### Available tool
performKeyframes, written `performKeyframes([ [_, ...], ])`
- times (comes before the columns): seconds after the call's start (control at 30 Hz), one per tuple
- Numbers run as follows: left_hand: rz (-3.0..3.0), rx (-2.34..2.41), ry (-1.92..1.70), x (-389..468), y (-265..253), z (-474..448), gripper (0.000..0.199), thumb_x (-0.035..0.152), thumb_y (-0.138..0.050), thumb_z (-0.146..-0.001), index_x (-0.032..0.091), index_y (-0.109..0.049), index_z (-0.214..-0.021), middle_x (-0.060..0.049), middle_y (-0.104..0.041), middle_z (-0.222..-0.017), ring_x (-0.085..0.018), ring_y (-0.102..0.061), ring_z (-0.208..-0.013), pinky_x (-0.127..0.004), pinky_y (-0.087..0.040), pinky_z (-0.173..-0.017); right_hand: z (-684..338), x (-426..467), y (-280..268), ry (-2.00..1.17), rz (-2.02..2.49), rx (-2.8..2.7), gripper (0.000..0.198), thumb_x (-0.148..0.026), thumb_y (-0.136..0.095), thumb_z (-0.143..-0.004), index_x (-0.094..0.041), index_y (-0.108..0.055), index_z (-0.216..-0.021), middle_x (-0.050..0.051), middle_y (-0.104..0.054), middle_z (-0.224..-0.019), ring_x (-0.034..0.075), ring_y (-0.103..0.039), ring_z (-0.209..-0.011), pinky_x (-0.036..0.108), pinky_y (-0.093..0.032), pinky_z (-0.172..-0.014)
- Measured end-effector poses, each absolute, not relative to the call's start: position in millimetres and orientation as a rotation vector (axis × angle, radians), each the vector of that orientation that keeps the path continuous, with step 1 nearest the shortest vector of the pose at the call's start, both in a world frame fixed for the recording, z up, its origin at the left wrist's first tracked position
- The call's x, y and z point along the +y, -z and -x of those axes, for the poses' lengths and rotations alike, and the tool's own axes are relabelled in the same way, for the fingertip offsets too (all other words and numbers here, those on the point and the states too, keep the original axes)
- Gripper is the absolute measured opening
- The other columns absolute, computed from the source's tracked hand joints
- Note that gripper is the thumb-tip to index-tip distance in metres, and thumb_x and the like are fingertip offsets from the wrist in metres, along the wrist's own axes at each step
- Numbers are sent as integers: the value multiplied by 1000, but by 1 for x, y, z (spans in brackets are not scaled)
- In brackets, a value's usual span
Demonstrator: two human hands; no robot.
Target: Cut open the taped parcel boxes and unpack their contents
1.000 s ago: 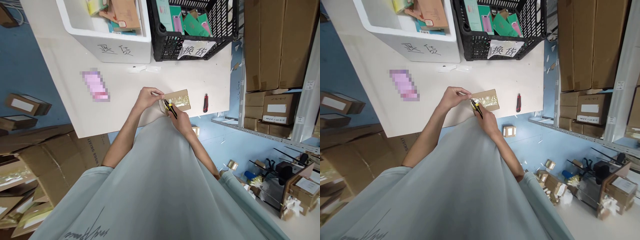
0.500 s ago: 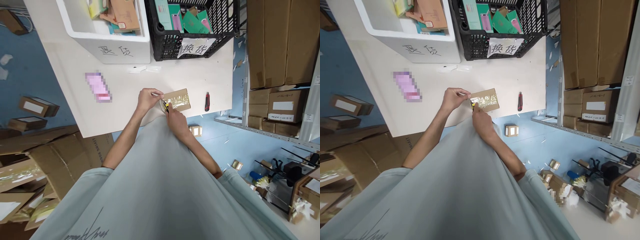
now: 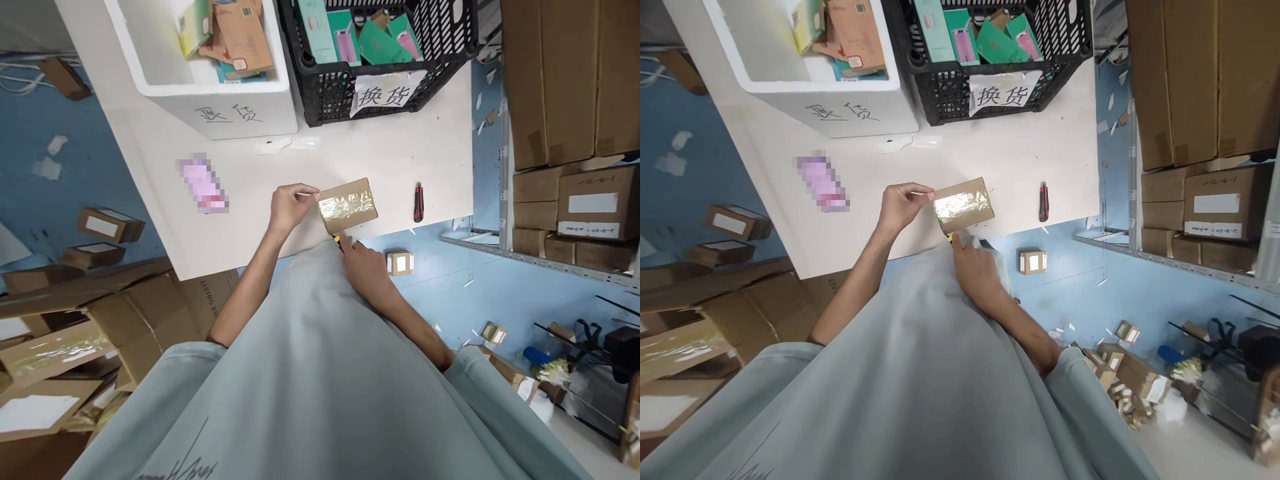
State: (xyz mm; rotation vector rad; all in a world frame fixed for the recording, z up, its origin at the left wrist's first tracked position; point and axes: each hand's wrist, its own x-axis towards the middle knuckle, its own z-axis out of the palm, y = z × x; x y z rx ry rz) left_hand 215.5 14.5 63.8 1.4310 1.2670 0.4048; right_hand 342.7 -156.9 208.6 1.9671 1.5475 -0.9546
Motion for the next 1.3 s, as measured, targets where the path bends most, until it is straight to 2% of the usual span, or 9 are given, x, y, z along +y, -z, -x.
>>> performKeyframes([
  [0.13, -1511, 1286, -425, 10, -65, -216, 19, 30, -76, -95, 21, -86, -108, -7, -87, -109, -25, -81, -100, -38, -66, -95, -367, -173, -213, 1033, -2216, 1501, 60, -35, -40, -124, -21, -38, -182, 15, -83, -131, 29, -82, -111, 34, -60, -89],
  [0.23, -1749, 1264, -529, 0, -72, -227, 24, 28, -71, -100, 22, -84, -119, -10, -84, -130, -30, -78, -122, -48, -63, -112, -392, -182, -203, 1018, -2446, 1411, 59, -34, -42, -123, -17, -42, -179, 16, -84, -132, 31, -81, -112, 36, -59, -91],
  [0.37, -2108, 990, -563, -24, -78, -259, 32, 36, -57, -115, 26, -78, -136, -10, -74, -154, -34, -61, -155, -60, -51, -130, -418, -182, -184, 933, -2648, 1372, 59, -29, -42, -120, -14, -44, -177, 18, -82, -138, 32, -80, -114, 37, -59, -91],
  [0.47, -2230, 792, -472, -40, -71, -283, 40, 43, -48, -120, 26, -74, -145, -12, -70, -161, -37, -50, -167, -65, -45, -135, -429, -173, -173, 861, -2688, 1403, 59, -29, -40, -120, -15, -45, -177, 18, -79, -139, 31, -79, -114, 36, -59, -90],
  [0.7, -2259, 805, -437, -48, -49, -290, 47, 42, -38, -122, 26, -69, -153, -13, -66, -166, -34, -45, -171, -66, -35, -143, -438, -154, -157, 813, -2611, 1497, 59, -31, -35, -122, -19, -43, -179, 19, -75, -144, 31, -77, -116, 36, -60, -92],
  [0.93, -2256, 822, -460, -53, -48, -289, 48, 44, -37, -123, 25, -68, -154, -14, -67, -165, -33, -46, -171, -66, -35, -143, -441, -147, -144, 829, -2590, 1516, 61, -31, -33, -122, -21, -37, -182, 19, -77, -142, 31, -78, -116, 39, -61, -94],
  [1.13, -2250, 826, -459, -53, -47, -287, 48, 44, -37, -122, 25, -67, -155, -13, -66, -167, -34, -45, -172, -68, -33, -143, -440, -145, -145, 867, -2605, 1501, 61, -28, -32, -121, -18, -40, -181, 18, -77, -143, 32, -78, -115, 39, -61, -94],
  [1.3, -2251, 840, -456, -56, -48, -287, 48, 45, -38, -122, 26, -67, -155, -14, -67, -165, -35, -44, -172, -67, -33, -143, -443, -148, -145, 901, -2607, 1517, 60, -33, -31, -123, -18, -40, -180, 18, -78, -142, 30, -78, -115, 37, -60, -95],
])
